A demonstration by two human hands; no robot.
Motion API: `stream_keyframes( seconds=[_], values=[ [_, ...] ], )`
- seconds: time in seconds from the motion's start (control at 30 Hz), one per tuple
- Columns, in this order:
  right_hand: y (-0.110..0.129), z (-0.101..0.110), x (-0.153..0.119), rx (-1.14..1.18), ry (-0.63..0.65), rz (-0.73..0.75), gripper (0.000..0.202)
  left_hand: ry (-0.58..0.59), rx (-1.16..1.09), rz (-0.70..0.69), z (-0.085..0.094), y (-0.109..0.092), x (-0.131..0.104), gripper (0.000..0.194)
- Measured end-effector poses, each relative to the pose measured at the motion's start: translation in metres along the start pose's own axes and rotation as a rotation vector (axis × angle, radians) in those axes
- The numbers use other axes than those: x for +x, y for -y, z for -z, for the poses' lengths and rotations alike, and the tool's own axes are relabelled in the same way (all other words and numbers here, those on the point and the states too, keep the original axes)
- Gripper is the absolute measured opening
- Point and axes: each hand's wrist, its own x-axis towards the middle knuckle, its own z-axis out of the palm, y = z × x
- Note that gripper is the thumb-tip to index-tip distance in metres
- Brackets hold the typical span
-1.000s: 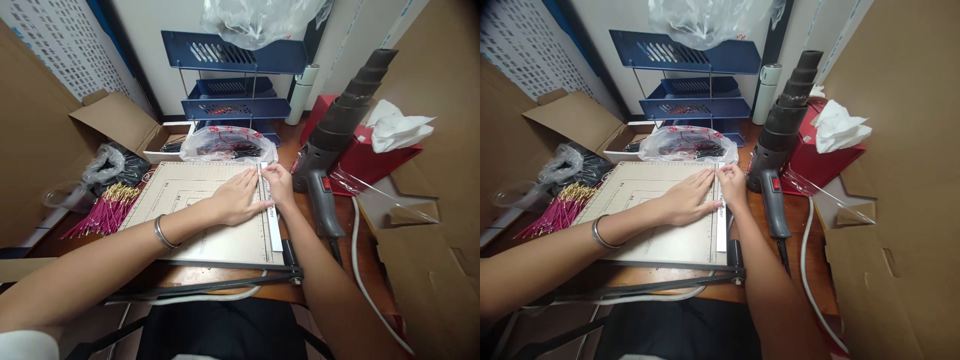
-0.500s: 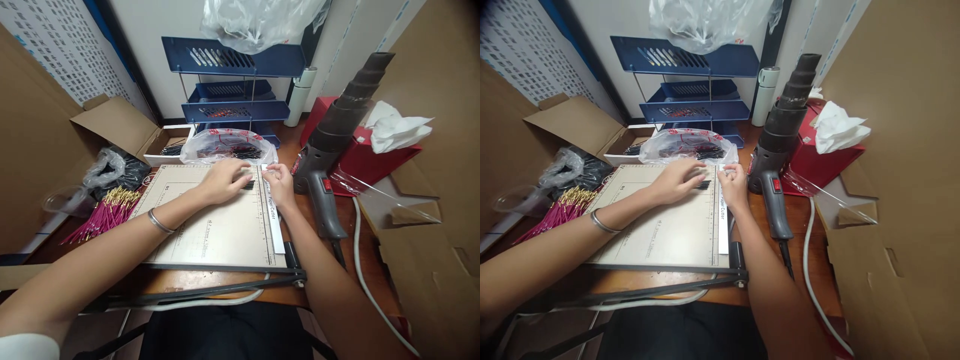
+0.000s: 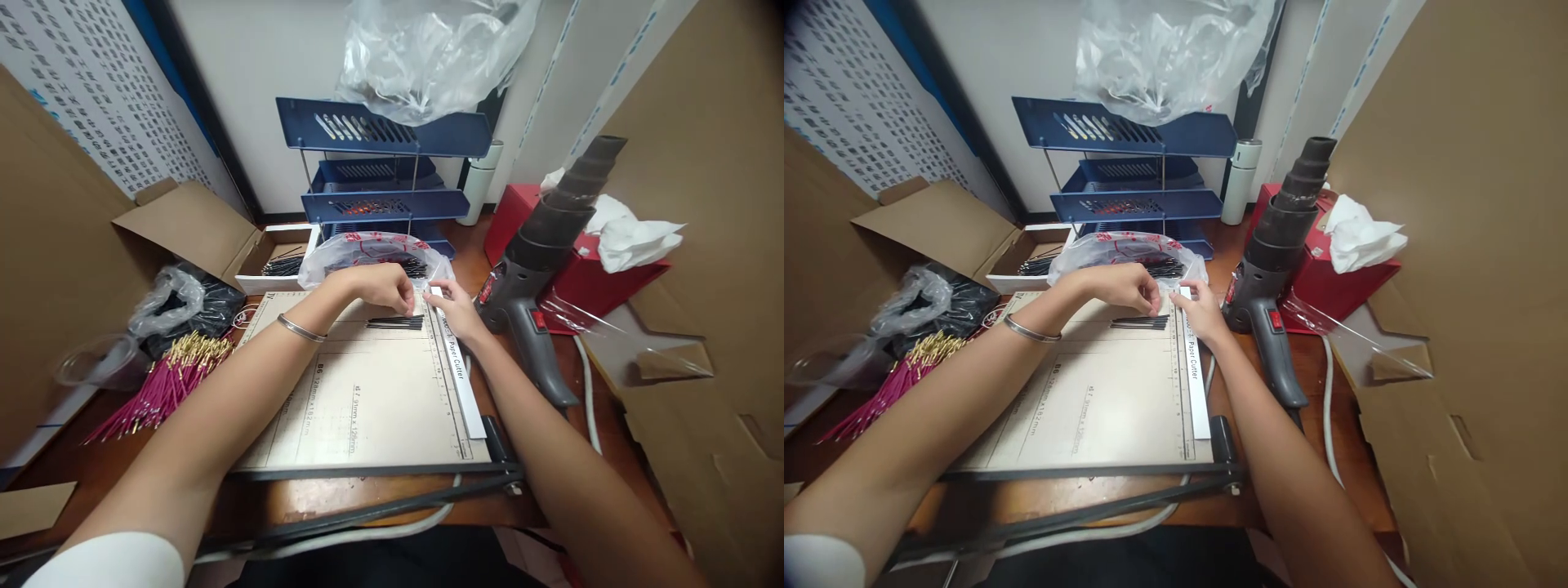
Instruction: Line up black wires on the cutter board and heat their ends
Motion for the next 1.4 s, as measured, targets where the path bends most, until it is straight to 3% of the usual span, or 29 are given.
stream_keyframes(
  seconds=[0.17,0.37,0.53,0.73,1.0,1.4],
  values=[
    [0.003,-0.003,0.013,0.011,-0.058,0.030,0.045,-0.016,0.033,0.000,-0.001,-0.006,-0.005,0.020],
    [0.008,-0.003,0.006,0.347,0.061,-0.115,0.048,-0.076,0.089,-0.091,-0.001,-0.010,-0.007,0.014],
    [0.012,-0.002,0.001,0.404,0.125,-0.165,0.048,-0.187,0.110,-0.150,-0.002,-0.001,-0.001,0.014],
    [0.013,-0.003,0.002,0.381,0.156,-0.169,0.052,-0.218,-0.056,-0.168,-0.011,0.016,0.002,0.018],
    [0.010,-0.005,0.004,0.315,0.143,-0.127,0.048,-0.366,-0.121,-0.206,-0.021,0.030,0.006,0.022],
    [0.008,-0.004,0.007,0.247,0.149,-0.045,0.049,-0.478,-0.140,-0.206,-0.034,0.031,0.004,0.021]
  ],
)
